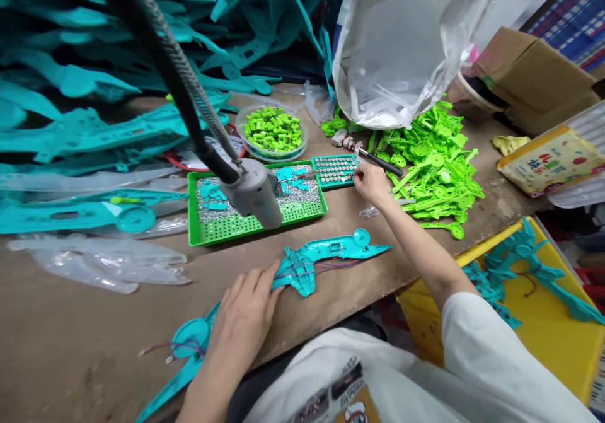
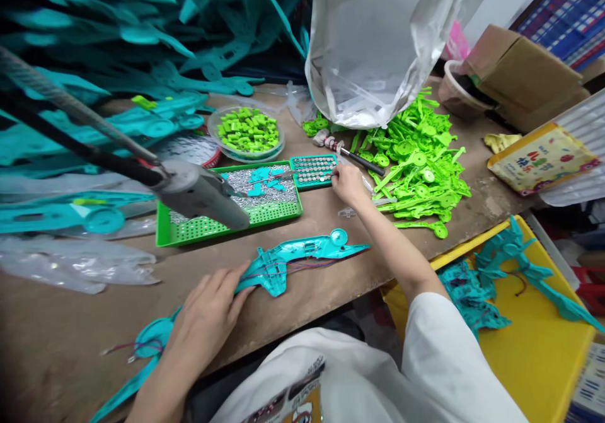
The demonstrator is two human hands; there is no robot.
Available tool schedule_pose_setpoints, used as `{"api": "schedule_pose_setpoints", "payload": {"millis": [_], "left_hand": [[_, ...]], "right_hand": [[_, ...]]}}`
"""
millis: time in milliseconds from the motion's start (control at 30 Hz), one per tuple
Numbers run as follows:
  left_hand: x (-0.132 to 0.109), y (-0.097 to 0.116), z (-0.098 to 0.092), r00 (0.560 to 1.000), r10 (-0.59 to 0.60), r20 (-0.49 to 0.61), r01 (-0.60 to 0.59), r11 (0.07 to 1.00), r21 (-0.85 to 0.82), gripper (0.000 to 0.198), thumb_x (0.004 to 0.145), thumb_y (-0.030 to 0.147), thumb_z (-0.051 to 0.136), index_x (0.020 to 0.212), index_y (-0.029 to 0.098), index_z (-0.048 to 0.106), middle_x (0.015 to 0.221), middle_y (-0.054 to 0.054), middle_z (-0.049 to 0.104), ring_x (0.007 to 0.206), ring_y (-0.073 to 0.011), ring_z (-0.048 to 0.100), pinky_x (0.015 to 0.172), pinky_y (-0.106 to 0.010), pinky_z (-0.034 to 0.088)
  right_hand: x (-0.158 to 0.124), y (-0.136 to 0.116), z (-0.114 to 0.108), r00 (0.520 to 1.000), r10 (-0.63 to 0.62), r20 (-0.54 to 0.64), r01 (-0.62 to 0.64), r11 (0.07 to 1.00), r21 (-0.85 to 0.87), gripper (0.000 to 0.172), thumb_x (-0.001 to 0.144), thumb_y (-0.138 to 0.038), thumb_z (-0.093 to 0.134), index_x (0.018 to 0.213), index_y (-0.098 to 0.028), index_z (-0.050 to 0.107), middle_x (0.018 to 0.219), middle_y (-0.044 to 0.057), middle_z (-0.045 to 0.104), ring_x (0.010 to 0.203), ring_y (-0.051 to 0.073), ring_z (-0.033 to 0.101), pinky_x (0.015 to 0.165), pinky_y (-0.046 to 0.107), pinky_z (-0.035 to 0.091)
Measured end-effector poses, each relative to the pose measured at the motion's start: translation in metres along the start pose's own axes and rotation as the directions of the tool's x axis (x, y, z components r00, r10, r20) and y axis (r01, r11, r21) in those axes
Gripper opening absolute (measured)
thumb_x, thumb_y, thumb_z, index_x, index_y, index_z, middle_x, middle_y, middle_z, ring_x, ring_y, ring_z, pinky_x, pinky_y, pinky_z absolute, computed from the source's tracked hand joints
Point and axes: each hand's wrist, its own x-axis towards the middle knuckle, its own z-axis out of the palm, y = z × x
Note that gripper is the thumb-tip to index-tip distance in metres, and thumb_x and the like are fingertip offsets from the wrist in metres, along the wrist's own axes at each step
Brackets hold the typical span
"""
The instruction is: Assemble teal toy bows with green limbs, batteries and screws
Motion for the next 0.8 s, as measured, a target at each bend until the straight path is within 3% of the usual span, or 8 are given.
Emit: {"api": "schedule_pose_setpoints", "payload": {"millis": [233, 600, 800], "left_hand": [[0.000, 0.002, -0.001, 1.000, -0.008, 0.008, 0.008, 1.000, -0.001, 0.040, 0.104, 0.035, 0.050, 0.139, 0.017, 0.055, 0.110, -0.010, 0.066, 0.098, -0.0276, 0.059, 0.085, -0.038, 0.046], [0.000, 0.005, -0.003, 1.000, -0.014, 0.019, 0.014, 1.000, -0.011, 0.041, 0.105, 0.036, 0.048, 0.140, 0.016, 0.054, 0.113, -0.011, 0.066, 0.100, -0.0281, 0.060, 0.085, -0.039, 0.047], [0.000, 0.005, -0.003, 1.000, -0.001, 0.009, 0.001, 1.000, 0.011, 0.041, 0.105, 0.037, 0.046, 0.140, 0.015, 0.054, 0.110, -0.011, 0.066, 0.099, -0.0286, 0.060, 0.084, -0.039, 0.047]], "right_hand": [[-0.003, -0.007, 0.003, 0.999, -0.047, 0.017, 0.048, 0.997, -0.067, 0.027, 0.089, -0.022, 0.056, 0.098, -0.014, 0.080, 0.100, 0.014, 0.079, 0.096, 0.028, 0.073, 0.091, 0.035, 0.052], [0.002, -0.033, -0.014, 0.984, 0.049, 0.169, 0.003, 0.956, -0.293, 0.033, 0.095, -0.014, 0.048, 0.113, -0.005, 0.074, 0.109, 0.029, 0.074, 0.105, 0.035, 0.073, 0.096, 0.043, 0.054], [0.002, -0.027, -0.020, 0.980, 0.089, 0.177, -0.036, 0.958, -0.286, 0.034, 0.089, -0.007, 0.051, 0.111, -0.009, 0.077, 0.104, 0.026, 0.076, 0.102, 0.035, 0.074, 0.092, 0.040, 0.054]]}}
